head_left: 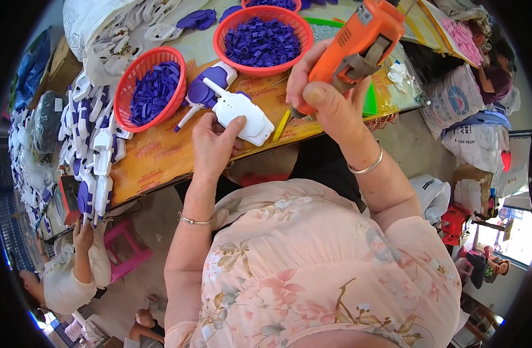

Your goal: Assembling plastic toy components using a hot glue gun at a factory workbench.

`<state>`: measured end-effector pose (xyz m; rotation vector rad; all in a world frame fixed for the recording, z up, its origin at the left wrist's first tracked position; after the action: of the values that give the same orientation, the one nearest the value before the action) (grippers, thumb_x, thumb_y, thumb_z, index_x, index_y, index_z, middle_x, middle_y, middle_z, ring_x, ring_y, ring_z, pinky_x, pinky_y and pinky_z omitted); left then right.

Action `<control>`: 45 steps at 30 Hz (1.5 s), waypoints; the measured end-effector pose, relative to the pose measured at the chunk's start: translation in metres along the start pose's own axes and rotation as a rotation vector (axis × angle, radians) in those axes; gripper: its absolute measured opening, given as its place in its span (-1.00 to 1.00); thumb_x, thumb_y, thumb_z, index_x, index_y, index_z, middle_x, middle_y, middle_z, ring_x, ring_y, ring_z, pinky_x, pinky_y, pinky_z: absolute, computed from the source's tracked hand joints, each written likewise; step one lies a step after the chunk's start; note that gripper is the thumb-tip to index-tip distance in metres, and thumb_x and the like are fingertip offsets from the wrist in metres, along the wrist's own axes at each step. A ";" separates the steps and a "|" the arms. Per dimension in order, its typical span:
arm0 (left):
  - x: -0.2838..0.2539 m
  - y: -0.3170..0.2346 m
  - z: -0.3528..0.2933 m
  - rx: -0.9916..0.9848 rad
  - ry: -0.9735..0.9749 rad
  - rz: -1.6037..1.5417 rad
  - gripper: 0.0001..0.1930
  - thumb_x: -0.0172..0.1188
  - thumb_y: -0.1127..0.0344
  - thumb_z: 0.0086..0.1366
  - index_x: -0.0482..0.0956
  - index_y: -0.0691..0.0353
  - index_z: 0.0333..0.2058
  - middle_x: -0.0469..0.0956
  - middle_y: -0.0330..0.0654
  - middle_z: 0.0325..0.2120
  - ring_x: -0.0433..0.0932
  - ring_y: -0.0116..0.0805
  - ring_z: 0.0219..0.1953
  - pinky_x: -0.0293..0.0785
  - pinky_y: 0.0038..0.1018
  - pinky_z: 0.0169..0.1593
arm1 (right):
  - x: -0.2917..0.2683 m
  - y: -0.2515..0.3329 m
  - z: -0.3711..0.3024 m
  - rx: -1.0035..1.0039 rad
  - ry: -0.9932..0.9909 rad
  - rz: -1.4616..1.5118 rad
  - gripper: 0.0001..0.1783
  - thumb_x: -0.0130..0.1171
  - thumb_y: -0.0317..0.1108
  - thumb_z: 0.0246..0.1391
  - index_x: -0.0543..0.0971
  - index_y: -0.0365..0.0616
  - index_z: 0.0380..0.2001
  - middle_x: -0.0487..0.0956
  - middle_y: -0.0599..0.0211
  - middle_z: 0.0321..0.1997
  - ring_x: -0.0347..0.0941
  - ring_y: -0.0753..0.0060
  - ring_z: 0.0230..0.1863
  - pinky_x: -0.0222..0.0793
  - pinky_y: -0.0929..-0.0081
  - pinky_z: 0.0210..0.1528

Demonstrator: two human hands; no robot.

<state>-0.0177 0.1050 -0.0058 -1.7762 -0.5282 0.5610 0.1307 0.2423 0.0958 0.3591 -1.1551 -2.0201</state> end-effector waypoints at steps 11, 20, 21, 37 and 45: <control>-0.003 0.008 -0.006 0.078 0.171 -0.468 -0.67 0.19 0.41 0.25 0.42 0.48 -0.07 0.57 -0.06 -0.24 0.59 -0.39 -0.29 0.57 -0.47 -0.24 | -0.011 0.014 0.000 -0.031 -0.047 -0.064 -0.61 0.28 -0.19 0.02 0.39 -0.25 -0.29 0.47 0.32 -0.52 0.41 0.52 -0.58 0.40 0.47 -0.49; -0.006 0.026 -0.012 0.070 0.577 -1.041 -0.41 0.22 0.16 0.23 0.31 0.45 0.10 0.53 0.00 -0.20 0.56 -0.15 -0.26 0.57 -0.28 -0.23 | -0.008 0.016 -0.003 0.041 -0.074 -0.003 -0.62 0.29 -0.25 0.00 0.38 -0.24 -0.25 0.46 0.30 -0.52 0.40 0.51 -0.55 0.39 0.48 -0.46; -0.003 0.016 -0.017 0.070 0.695 -1.121 -0.46 0.21 0.21 0.25 0.33 0.44 0.09 0.56 0.01 -0.19 0.62 -0.13 -0.23 0.61 -0.20 -0.18 | -0.008 0.014 -0.003 0.035 -0.074 0.003 -0.62 0.29 -0.25 0.00 0.38 -0.24 -0.25 0.46 0.30 -0.52 0.40 0.51 -0.55 0.39 0.48 -0.46; 0.003 0.008 -0.029 -0.123 0.722 -1.326 -0.41 0.03 0.16 0.30 0.15 0.35 0.21 0.45 0.08 -0.08 0.54 0.01 -0.16 0.59 -0.03 -0.18 | -0.005 0.015 -0.003 0.058 -0.055 -0.021 -0.65 0.27 -0.28 0.02 0.38 -0.23 -0.24 0.46 0.30 -0.51 0.40 0.51 -0.55 0.38 0.50 -0.46; 0.001 -0.002 -0.037 0.031 0.716 -1.258 -0.21 0.24 0.21 0.07 0.11 0.32 0.24 0.42 0.05 -0.12 0.53 -0.07 -0.18 0.55 -0.15 -0.16 | -0.005 0.014 -0.001 0.044 -0.044 -0.016 -0.65 0.27 -0.29 0.02 0.37 -0.21 -0.23 0.47 0.30 -0.51 0.41 0.51 -0.55 0.40 0.47 -0.46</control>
<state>0.0053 0.0785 0.0053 -1.1531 -0.9422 -0.8914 0.1418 0.2413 0.1064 0.3485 -1.2292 -2.0275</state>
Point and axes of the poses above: each hand's wrist, its own z-axis towards the middle knuckle, its own x-axis out of the palm, y = z × x, the point moved 5 cm from there along z, towards the middle knuckle
